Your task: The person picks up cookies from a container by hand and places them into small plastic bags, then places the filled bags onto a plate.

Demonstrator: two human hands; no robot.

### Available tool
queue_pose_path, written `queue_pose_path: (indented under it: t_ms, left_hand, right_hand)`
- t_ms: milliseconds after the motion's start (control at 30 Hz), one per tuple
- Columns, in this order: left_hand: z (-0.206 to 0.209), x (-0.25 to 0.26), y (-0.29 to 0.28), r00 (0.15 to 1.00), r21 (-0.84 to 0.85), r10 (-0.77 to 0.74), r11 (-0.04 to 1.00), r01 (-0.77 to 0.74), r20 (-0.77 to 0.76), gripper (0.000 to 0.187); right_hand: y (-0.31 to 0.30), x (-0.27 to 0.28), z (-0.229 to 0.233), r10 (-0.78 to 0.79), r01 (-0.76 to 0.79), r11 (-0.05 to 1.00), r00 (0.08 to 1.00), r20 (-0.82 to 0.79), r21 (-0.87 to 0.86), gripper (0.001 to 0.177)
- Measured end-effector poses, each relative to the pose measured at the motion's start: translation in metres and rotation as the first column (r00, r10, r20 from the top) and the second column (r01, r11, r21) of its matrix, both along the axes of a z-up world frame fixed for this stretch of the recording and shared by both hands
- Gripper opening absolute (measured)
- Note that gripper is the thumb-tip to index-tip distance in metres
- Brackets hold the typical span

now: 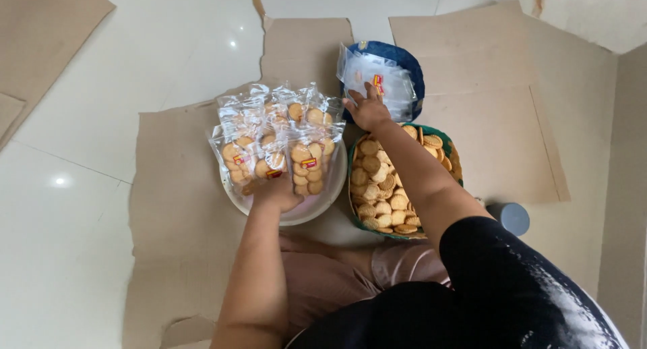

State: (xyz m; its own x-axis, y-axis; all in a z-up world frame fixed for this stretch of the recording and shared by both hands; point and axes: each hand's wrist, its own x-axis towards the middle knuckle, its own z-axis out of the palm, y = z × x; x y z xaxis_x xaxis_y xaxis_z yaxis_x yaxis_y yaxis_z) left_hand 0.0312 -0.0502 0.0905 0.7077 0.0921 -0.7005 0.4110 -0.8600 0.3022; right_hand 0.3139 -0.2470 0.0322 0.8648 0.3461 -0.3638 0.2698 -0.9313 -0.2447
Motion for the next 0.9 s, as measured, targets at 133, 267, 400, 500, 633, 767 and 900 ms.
queue_pose_path:
  t_ms: [133,267,400,500,633,767,900]
  left_hand:
    - [-0.007,0.006,-0.006,0.999,-0.041,0.025,0.999,-0.023,0.037,0.109]
    - [0.033,0.007,-0.013,0.999,-0.086,0.0,0.996,0.004,0.045,0.103]
    - [0.05,0.008,-0.017,0.997,-0.092,-0.006,0.996,0.012,0.072,0.098]
    - [0.042,0.006,-0.016,0.997,-0.108,-0.011,0.994,0.019,0.074,0.099]
    - [0.045,0.007,-0.017,0.998,-0.121,-0.007,0.993,0.014,0.062,0.097]
    - [0.044,0.007,-0.019,0.998,-0.114,-0.004,0.993,0.011,0.069,0.1]
    - [0.038,0.006,-0.017,0.998,-0.105,0.001,0.994,0.006,0.065,0.105]
  right_hand:
    - [0.014,0.009,-0.003,0.024,-0.023,0.998,1.0,0.02,-0.057,0.068]
    - [0.016,0.029,-0.019,-0.042,0.042,0.999,0.995,0.094,0.002,0.055]
    - [0.012,0.017,0.003,-0.001,0.004,1.0,0.992,0.129,-0.025,0.051]
    - [0.001,0.032,0.0,0.3,-0.267,0.937,0.945,0.129,-0.225,0.055]
    - [0.008,0.021,0.011,0.168,-0.156,0.977,0.983,0.074,-0.147,0.065]
    - [0.013,0.013,0.019,0.066,-0.058,0.991,0.996,0.057,-0.119,0.065]
    - [0.011,0.009,0.028,0.111,-0.107,0.986,0.993,0.027,-0.126,0.069]
